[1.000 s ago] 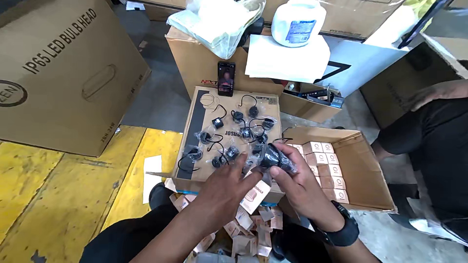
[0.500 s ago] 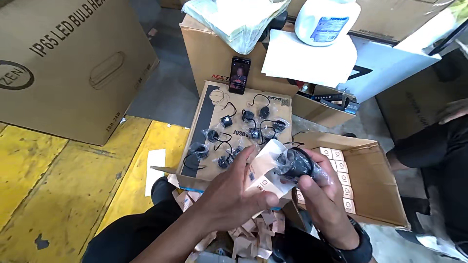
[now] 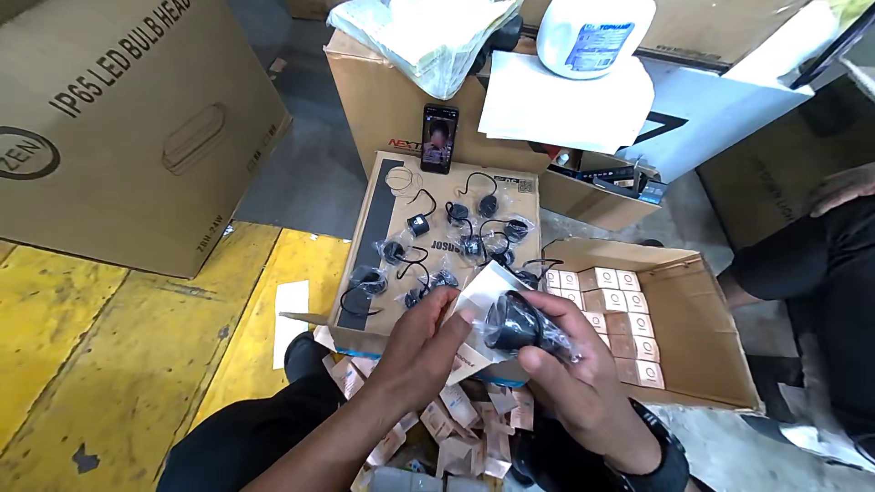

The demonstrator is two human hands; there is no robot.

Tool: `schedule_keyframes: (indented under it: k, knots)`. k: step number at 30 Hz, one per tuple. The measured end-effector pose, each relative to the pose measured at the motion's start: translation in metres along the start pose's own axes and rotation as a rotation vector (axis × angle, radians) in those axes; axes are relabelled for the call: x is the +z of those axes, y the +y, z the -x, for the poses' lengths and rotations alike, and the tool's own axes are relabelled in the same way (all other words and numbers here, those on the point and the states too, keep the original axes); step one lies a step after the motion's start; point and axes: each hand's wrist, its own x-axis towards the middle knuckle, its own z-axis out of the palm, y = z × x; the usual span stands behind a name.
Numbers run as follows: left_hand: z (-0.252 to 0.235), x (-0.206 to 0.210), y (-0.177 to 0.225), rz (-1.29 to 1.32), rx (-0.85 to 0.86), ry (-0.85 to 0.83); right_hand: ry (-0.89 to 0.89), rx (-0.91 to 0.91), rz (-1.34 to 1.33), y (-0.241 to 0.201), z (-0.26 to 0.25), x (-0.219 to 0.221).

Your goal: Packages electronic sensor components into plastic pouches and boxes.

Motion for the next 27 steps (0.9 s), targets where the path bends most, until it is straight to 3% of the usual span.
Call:
schedule_keyframes:
  k: [4,7,10,12,17,27]
  knots:
    - [0.0,0.0,-0.004,0.008,0.095,0.089,0.107,0.101,0.091,0.004,0.0,0.01]
    - [-0.001,0.001,-0.014,-0.251,0.148,0.133,0.169,0.181,0.337,0.011,0.001,0.012]
    - [-0.001,0.004,-0.016,-0.531,0.223,0.179,0.114,0.115,0.637,0.015,0.004,0.012]
    - [-0.001,0.004,-0.016,-0.607,0.256,0.182,0.017,0.06,0.692,0.016,0.004,0.009]
    - [-0.001,0.004,-0.016,-0.689,0.325,0.161,-0.147,0.048,0.559,0.012,0.002,0.004]
    - [0.0,0.002,-0.01,-0.692,0.267,0.119,-0.066,0.167,0.241,0.019,0.0,0.004]
